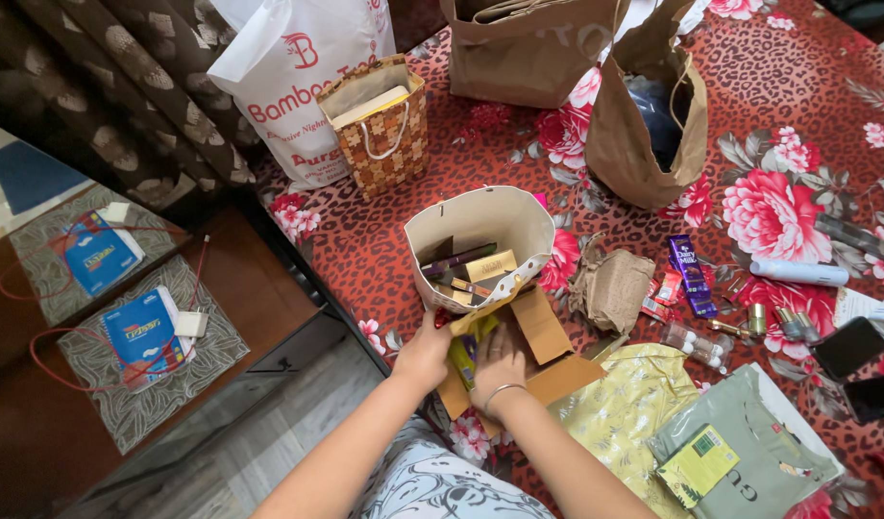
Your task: The person unpacks various items from paper shopping bags and small cardboard boxes by hand, placing tubes of lotion and chocolate bars onto the floral surface of a bed.
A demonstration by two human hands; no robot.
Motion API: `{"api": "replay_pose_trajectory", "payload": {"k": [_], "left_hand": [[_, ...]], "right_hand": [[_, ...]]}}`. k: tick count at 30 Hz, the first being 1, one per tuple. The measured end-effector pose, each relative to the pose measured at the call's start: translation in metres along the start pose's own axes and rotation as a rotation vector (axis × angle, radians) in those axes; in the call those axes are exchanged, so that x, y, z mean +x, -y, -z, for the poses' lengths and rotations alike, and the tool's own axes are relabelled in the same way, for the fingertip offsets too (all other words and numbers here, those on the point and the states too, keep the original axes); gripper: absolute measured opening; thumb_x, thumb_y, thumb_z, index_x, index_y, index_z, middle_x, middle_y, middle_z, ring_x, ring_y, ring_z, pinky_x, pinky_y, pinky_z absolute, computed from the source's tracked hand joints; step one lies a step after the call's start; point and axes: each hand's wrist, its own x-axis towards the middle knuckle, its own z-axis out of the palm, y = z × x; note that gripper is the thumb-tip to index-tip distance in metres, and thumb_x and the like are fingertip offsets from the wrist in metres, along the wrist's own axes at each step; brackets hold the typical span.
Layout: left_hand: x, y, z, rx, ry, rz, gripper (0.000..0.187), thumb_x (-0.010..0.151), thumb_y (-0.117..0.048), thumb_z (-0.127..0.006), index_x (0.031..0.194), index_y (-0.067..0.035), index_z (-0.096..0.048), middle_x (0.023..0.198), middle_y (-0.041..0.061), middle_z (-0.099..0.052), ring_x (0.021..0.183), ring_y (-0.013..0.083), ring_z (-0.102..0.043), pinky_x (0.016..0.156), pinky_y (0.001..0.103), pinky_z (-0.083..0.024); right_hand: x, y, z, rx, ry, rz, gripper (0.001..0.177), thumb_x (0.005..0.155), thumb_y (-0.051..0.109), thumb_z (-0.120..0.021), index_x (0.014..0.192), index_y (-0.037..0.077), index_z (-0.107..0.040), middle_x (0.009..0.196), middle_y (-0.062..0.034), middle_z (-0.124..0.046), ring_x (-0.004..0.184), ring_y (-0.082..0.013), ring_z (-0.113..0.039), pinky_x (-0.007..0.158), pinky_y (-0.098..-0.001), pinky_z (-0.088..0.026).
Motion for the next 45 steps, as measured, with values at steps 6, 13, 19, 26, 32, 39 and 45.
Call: {"api": "replay_pose_trajectory", "payload": {"k": [6, 13, 19, 26, 32, 39, 45], "left_hand": [[-0.001, -0.007, -0.004, 0.199, 0.046, -0.068, 0.047, 0.074, -0.002, -0.068, 0.118, -0.019, -0.069, 0.143, 0.016, -0.042, 0.121, 0.0357, -0.057, 0.089, 0.048, -0.057], [-0.007, -0.017, -0.007, 0.276, 0.030, -0.090, 0.050, 0.082, -0.009, -0.068, 0.124, -0.037, -0.071, 0.139, 0.009, -0.049, 0.118, 0.0327, -0.058, 0.088, 0.046, -0.058], [-0.003, -0.011, 0.004, 0.120, -0.016, -0.132, 0.048, 0.074, -0.013, -0.073, 0.118, -0.032, -0.073, 0.140, 0.011, -0.047, 0.116, 0.0323, -0.060, 0.084, 0.044, -0.057], [0.002, -0.004, 0.000, 0.160, 0.066, -0.012, 0.048, 0.079, -0.018, -0.071, 0.123, -0.036, -0.074, 0.137, 0.012, -0.049, 0.108, 0.0308, -0.064, 0.084, 0.045, -0.056], [0.001, 0.019, -0.017, 0.190, 0.066, -0.008, 0.036, 0.080, -0.022, -0.071, 0.114, -0.031, -0.074, 0.113, 0.011, -0.059, 0.101, 0.0332, -0.065, 0.080, 0.046, -0.056], [-0.001, 0.021, -0.023, 0.252, 0.039, 0.033, 0.044, 0.077, -0.021, -0.072, 0.120, -0.030, -0.071, 0.110, 0.015, -0.063, 0.096, 0.0363, -0.065, 0.077, 0.051, -0.054], [0.001, 0.019, -0.030, 0.232, 0.007, 0.012, 0.037, 0.074, -0.018, -0.072, 0.111, -0.023, -0.070, 0.108, 0.014, -0.064, 0.098, 0.0369, -0.065, 0.078, 0.050, -0.055]], "right_hand": [[0.031, -0.028, -0.039, 0.183, 0.341, 0.037, 0.100, 0.088, 0.050, -0.065, 0.161, 0.004, -0.014, 0.169, -0.0212, -0.007, 0.158, -0.0376, -0.006, 0.123, -0.0558, -0.014], [0.059, -0.099, -0.088, 1.467, 0.011, -0.038, 0.036, 0.091, 0.017, -0.051, 0.116, 0.001, -0.072, 0.113, -0.0191, -0.076, 0.106, -0.0315, -0.074, 0.092, -0.0393, -0.057], [0.019, -0.214, -0.085, 1.815, -1.033, -0.469, 0.013, 0.090, -0.007, -0.054, 0.094, 0.000, -0.065, 0.088, -0.0133, -0.071, 0.067, -0.0210, -0.075, 0.053, -0.0309, -0.060], [0.068, -0.320, -0.081, 0.561, -0.412, -0.613, 0.118, 0.062, 0.017, -0.096, 0.156, 0.017, -0.026, 0.158, -0.0310, -0.019, 0.141, -0.0469, -0.028, 0.113, -0.0507, -0.037], [0.119, -0.334, -0.112, 0.821, -0.456, -0.829, 0.080, 0.101, 0.056, -0.054, 0.166, 0.025, -0.018, 0.165, -0.0231, -0.024, 0.141, -0.0481, -0.031, 0.117, -0.0553, -0.028], [0.142, -0.332, -0.123, 0.918, -0.487, -0.945, 0.058, 0.104, 0.053, -0.048, 0.144, 0.011, -0.051, 0.134, -0.0349, -0.052, 0.116, -0.0547, -0.054, 0.099, -0.0599, -0.043], [0.111, -0.351, -0.105, 0.717, -0.738, -0.670, 0.017, 0.105, 0.024, -0.067, 0.110, 0.007, -0.068, 0.099, -0.0219, -0.071, 0.094, -0.0422, -0.067, 0.083, -0.0519, -0.052]]}}
